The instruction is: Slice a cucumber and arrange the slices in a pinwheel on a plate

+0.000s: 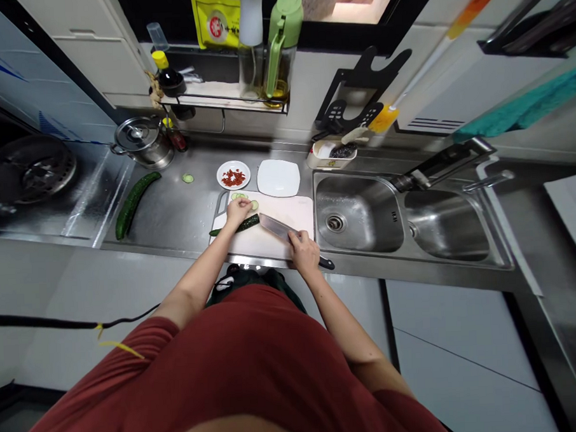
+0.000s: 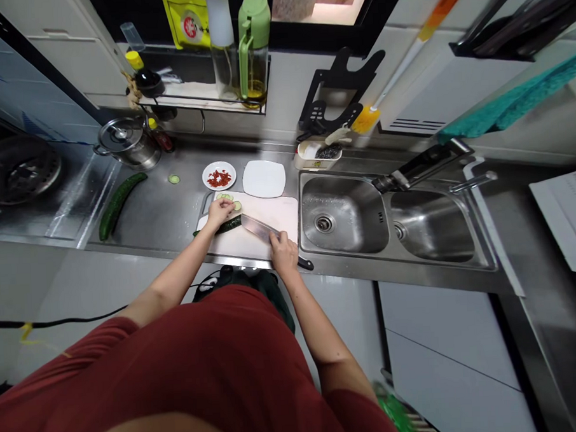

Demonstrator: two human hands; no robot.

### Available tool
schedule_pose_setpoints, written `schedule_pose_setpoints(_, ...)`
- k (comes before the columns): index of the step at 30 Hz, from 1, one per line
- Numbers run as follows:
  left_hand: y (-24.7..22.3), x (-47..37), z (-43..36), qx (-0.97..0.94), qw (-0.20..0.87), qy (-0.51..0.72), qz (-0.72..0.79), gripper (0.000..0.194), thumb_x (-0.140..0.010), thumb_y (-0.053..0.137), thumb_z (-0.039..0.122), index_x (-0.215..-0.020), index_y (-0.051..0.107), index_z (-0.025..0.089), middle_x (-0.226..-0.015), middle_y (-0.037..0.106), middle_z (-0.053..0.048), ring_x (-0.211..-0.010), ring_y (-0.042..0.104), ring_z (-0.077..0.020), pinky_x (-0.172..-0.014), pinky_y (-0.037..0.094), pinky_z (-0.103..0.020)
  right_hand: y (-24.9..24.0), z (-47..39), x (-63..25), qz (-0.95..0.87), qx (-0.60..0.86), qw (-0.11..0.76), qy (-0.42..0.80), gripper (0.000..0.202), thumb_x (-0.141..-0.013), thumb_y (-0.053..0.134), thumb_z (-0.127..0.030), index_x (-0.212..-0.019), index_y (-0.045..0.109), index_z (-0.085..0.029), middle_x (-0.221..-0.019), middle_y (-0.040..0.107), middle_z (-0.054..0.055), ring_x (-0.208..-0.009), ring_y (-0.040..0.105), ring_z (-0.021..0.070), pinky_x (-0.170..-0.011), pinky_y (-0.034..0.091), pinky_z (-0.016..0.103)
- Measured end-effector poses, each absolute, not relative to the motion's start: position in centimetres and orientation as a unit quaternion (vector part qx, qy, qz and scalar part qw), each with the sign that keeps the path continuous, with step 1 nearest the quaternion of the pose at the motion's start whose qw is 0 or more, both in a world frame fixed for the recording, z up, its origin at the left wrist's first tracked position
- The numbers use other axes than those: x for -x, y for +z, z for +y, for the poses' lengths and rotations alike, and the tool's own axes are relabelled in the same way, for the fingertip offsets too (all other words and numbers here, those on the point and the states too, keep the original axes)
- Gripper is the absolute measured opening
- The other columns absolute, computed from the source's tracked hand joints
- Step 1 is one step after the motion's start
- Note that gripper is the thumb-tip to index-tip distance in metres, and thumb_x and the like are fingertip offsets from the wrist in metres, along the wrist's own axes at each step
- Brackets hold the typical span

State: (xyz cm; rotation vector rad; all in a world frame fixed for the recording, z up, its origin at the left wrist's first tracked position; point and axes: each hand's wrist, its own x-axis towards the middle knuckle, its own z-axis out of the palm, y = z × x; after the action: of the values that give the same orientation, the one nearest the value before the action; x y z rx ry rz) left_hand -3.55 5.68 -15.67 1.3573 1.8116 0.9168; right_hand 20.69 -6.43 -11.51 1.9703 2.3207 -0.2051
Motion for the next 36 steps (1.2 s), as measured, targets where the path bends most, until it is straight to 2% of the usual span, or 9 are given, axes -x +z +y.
schedule_pose_setpoints(6,-17.1,5.2,8.1,-0.446,0.359,0.355,0.739,0.016,-0.069,0.067,0.019,-0.084,0.068,0.019,-0.075,0.070,-0.002,-0.070,0.063,-0.0160,-0.068,0.050,-0.029,-12.0,-6.3,-21.4,0.743,-0.664,0.039,-0.067,0.043,-0.094,0.042,-0.023,-0.136,0.050,-0.028,-0.118,0.048,0.009,-0.082,0.050,0.0166,-0.072,0.033,0.027)
schedule_pose_setpoints(12,-17.9,5.2,9.6,-0.462,0.320,0.303,0.770,0.015,-0.068,0.066,0.014,-0.083,0.069,0.017,-0.080,0.070,-0.004,-0.074,0.063,-0.0169,-0.073,0.047,-0.029,-12.3,-6.2,-21.6,0.740,-0.667,0.034,-0.080,0.043,-0.093,0.045,-0.024,-0.135,0.052,-0.027,-0.116,0.049,0.009,-0.084,0.050,0.0171,-0.073,0.033,0.026)
schedule_pose_setpoints(20,-17.5,5.2,9.7,-0.540,0.228,0.263,0.767,0.021,-0.075,0.060,0.016,-0.093,0.069,0.019,-0.082,0.068,-0.006,-0.082,0.061,-0.0223,-0.079,0.044,-0.034,-12.4,-6.3,-21.7,0.730,-0.677,0.015,-0.090,0.039,-0.095,0.044,-0.027,-0.133,0.055,-0.027,-0.113,0.050,0.008,-0.081,0.051,0.0158,-0.072,0.033,0.026)
schedule_pose_setpoints(24,-17.3,5.2,8.8,-0.604,0.189,0.259,0.730,0.017,-0.080,0.056,0.018,-0.089,0.071,0.019,-0.095,0.067,-0.011,-0.095,0.058,-0.0266,-0.086,0.043,-0.038,-12.3,-6.3,-21.7,0.726,-0.680,0.012,-0.098,0.038,-0.095,0.045,-0.027,-0.131,0.055,-0.027,-0.112,0.051,0.007,-0.082,0.051,0.0157,-0.072,0.033,0.026)
schedule_pose_setpoints(28,-17.4,5.1,7.9,-0.670,0.162,0.224,0.689,0.022,-0.084,0.052,0.020,-0.088,0.073,0.019,-0.100,0.064,-0.013,-0.104,0.053,-0.0302,-0.084,0.044,-0.040,-12.1,-6.1,-21.7,0.719,-0.687,0.012,-0.105,0.038,-0.095,0.044,-0.026,-0.131,0.056,-0.028,-0.111,0.052,0.006,-0.081,0.052,0.0154,-0.071,0.034,0.026)
schedule_pose_setpoints(36,-16.2,4.7,7.5,-0.689,0.150,0.133,0.696,0.027,-0.087,0.048,0.020,-0.096,0.073,0.021,-0.107,0.063,-0.012,-0.110,0.049,-0.0290,-0.085,0.044,-0.038,-12.4,-5.7,-21.4,0.713,-0.693,-0.005,-0.109,0.036,-0.094,0.046,-0.027,-0.129,0.056,-0.027,-0.107,0.052,0.005,-0.079,0.053,0.0142,-0.067,0.034,0.025)
